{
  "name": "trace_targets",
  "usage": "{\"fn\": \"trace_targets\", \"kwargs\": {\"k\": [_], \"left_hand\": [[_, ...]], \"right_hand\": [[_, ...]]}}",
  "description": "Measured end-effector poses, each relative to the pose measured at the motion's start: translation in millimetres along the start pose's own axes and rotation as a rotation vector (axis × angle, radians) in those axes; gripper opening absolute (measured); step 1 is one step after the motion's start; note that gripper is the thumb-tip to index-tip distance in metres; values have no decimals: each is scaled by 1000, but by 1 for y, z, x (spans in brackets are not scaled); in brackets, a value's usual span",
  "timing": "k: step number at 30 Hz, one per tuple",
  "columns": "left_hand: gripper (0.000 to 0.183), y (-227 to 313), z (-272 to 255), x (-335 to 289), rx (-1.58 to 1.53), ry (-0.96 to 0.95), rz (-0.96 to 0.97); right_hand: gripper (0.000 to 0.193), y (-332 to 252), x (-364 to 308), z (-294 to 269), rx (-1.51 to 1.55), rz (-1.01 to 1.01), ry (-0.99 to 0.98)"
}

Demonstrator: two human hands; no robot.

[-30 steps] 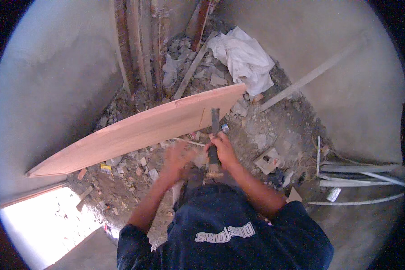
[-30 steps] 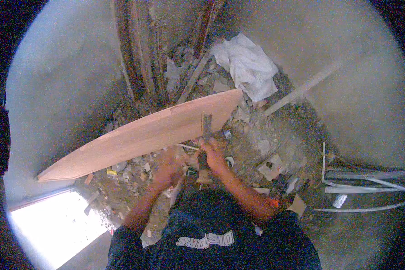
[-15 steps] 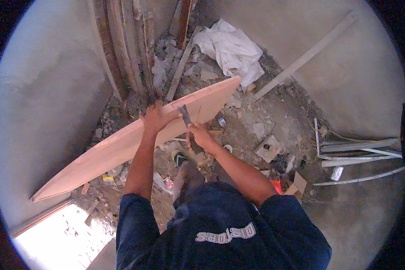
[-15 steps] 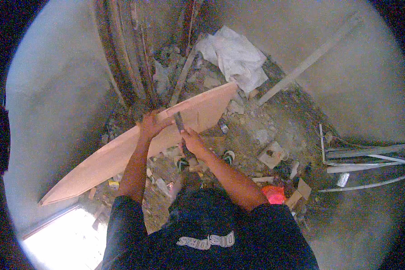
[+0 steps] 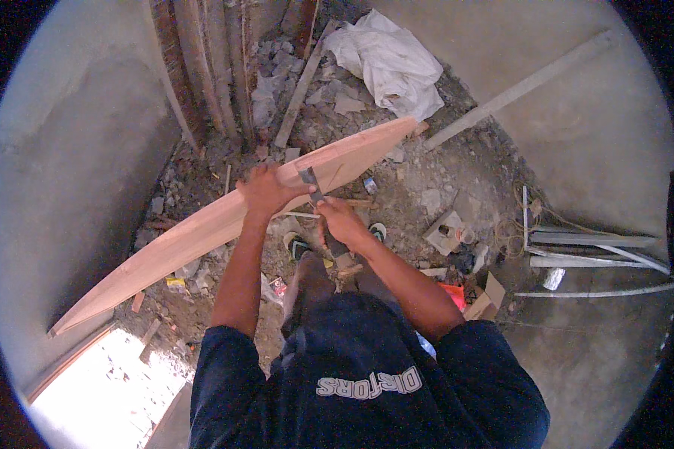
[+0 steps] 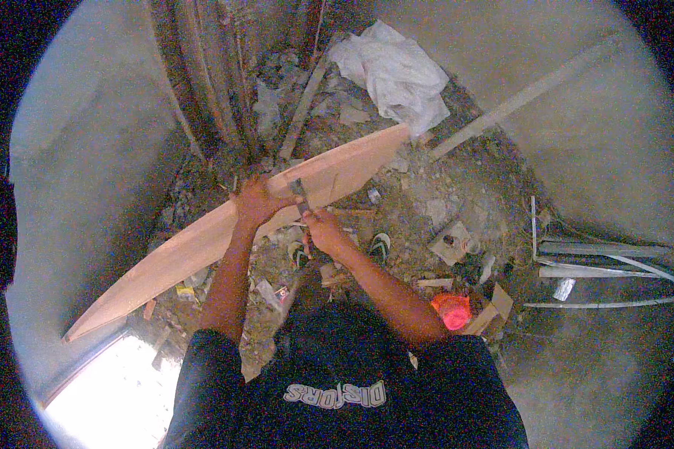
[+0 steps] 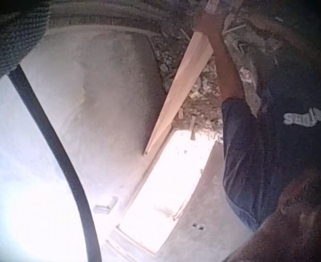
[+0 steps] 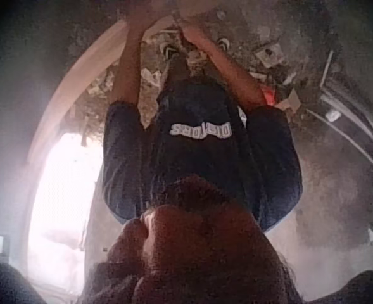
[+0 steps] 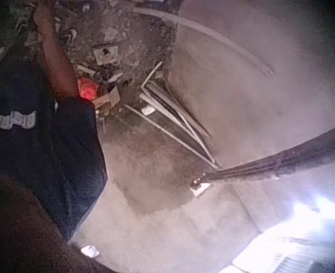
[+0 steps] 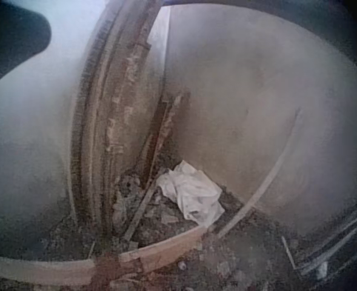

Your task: The person uses a chisel and a wooden mallet to carve and shape a long plank of wood. They repeatedly strike the chisel to remove material and refine the plank's edges and surface.

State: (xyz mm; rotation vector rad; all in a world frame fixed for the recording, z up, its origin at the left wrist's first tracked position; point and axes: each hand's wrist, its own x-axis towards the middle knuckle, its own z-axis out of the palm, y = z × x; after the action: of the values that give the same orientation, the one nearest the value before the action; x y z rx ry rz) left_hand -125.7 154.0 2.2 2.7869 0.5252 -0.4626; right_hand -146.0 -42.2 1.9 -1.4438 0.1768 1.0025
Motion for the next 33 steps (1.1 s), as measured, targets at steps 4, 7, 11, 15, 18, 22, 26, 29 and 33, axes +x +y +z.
{"fn": "trace_targets", "kwargs": {"k": [4,7,11,15,18,22,26,29,33], "left_hand": [[112,5,-9,2,0,-68,-31],[107,4,0,3,-47,-13,-33],[103,0,10,7,-103,2,-66],[107,-9,13,8,-33,14,-45],[112,2,4,3,-21,-30,-14],[115,0,13,6,10,58,4],[113,-3,15,7,-9,63,11],[112,-3,12,5,-34,72,16],[111,-1,9,3,-21,75,11]], "right_hand": [[32,1,7,-7,-34,16,-47],[34,10,31,-12,-269,-74,-59],[35,43,66,-10,-474,-297,-16],[34,-1,17,3,-126,27,-37],[35,-1,10,-1,-55,70,-11],[39,1,1,-3,-129,-34,67],[40,8,2,-11,-420,-223,190],[40,19,9,-12,-393,-273,274],[37,39,20,-15,-368,-326,399]]}}
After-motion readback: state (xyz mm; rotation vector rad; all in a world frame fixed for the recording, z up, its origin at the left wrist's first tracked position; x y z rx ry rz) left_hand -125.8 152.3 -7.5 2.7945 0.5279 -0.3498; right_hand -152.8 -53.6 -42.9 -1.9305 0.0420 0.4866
